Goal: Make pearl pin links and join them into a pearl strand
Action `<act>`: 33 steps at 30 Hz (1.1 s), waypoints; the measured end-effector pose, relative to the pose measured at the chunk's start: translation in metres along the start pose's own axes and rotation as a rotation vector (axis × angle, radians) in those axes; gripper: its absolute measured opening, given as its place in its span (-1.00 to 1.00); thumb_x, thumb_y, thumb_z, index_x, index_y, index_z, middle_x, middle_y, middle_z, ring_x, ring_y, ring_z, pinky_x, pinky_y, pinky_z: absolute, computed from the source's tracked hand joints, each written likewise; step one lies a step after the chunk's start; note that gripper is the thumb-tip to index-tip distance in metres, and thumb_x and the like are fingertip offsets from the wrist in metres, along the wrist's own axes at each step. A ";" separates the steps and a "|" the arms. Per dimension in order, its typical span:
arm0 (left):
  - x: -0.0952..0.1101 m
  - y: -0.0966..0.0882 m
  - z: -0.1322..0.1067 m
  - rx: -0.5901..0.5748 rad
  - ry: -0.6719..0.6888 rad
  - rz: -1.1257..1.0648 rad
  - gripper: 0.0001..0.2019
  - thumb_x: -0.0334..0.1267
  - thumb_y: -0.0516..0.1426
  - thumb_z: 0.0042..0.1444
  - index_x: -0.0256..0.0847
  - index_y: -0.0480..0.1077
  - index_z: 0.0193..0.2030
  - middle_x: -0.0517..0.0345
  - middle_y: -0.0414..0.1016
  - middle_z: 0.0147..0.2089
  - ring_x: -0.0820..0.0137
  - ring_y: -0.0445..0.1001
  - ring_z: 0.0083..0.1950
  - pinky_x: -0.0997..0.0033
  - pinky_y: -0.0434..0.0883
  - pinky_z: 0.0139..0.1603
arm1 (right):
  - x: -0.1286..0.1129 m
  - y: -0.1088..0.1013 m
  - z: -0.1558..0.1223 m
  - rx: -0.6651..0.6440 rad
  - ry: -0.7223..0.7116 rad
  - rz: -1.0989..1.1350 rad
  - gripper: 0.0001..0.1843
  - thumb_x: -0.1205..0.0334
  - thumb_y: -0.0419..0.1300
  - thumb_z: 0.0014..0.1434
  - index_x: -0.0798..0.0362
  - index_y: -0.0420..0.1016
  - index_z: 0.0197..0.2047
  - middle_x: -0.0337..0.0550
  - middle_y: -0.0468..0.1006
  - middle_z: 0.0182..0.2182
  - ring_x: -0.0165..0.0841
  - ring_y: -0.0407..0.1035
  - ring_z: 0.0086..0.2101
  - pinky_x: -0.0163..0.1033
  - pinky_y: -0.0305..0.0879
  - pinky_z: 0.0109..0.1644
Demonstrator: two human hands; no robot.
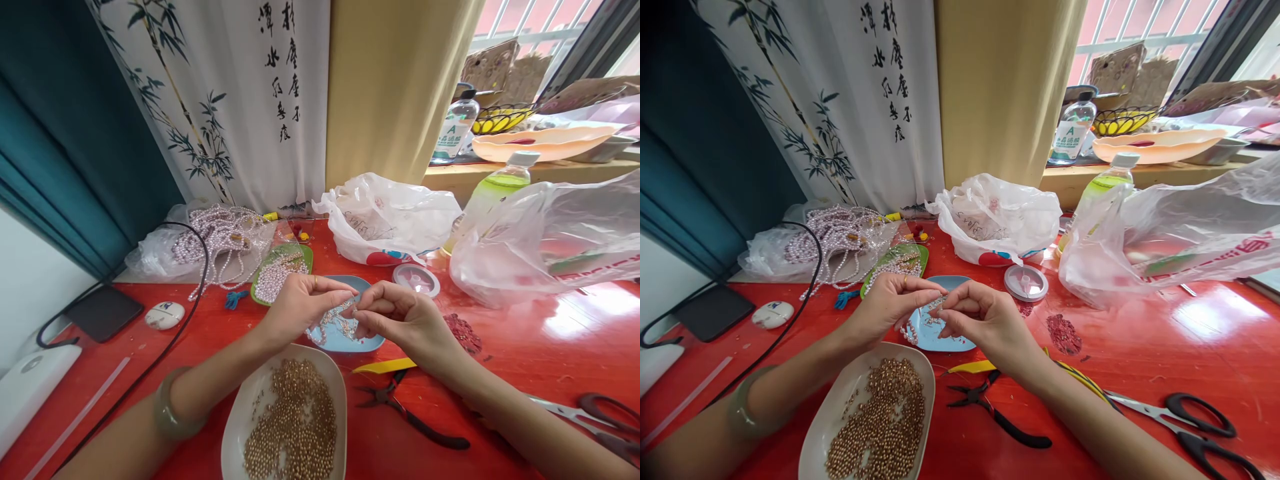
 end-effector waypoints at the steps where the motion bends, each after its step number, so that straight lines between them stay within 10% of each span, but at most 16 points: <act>1: 0.000 0.000 0.000 -0.003 0.000 -0.002 -0.79 -0.18 0.15 -0.09 -0.24 0.51 -0.35 0.28 0.30 -0.70 0.65 0.02 -0.72 0.61 0.01 -0.74 | 0.000 0.000 0.000 0.003 -0.001 -0.002 -0.80 0.16 0.23 -0.06 0.07 0.31 -0.47 -0.23 0.50 -0.54 -0.48 0.41 -0.52 -0.38 0.37 -0.42; 33: -0.002 0.001 0.001 -0.042 -0.003 -0.020 -0.82 -0.21 0.16 -0.09 -0.26 0.51 -0.37 0.30 0.29 -0.69 0.66 0.00 -0.72 0.61 0.00 -0.73 | 0.000 -0.003 0.000 0.008 -0.030 -0.007 -0.81 0.17 0.24 -0.04 0.08 0.32 -0.47 -0.27 0.46 -0.59 -0.51 0.38 -0.53 -0.42 0.29 -0.47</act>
Point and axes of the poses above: each hand's wrist, its own z-axis towards the middle knuckle, its own y-axis out of the palm, x = y × z, the point moved 6 cm from there along z, towards the middle knuckle
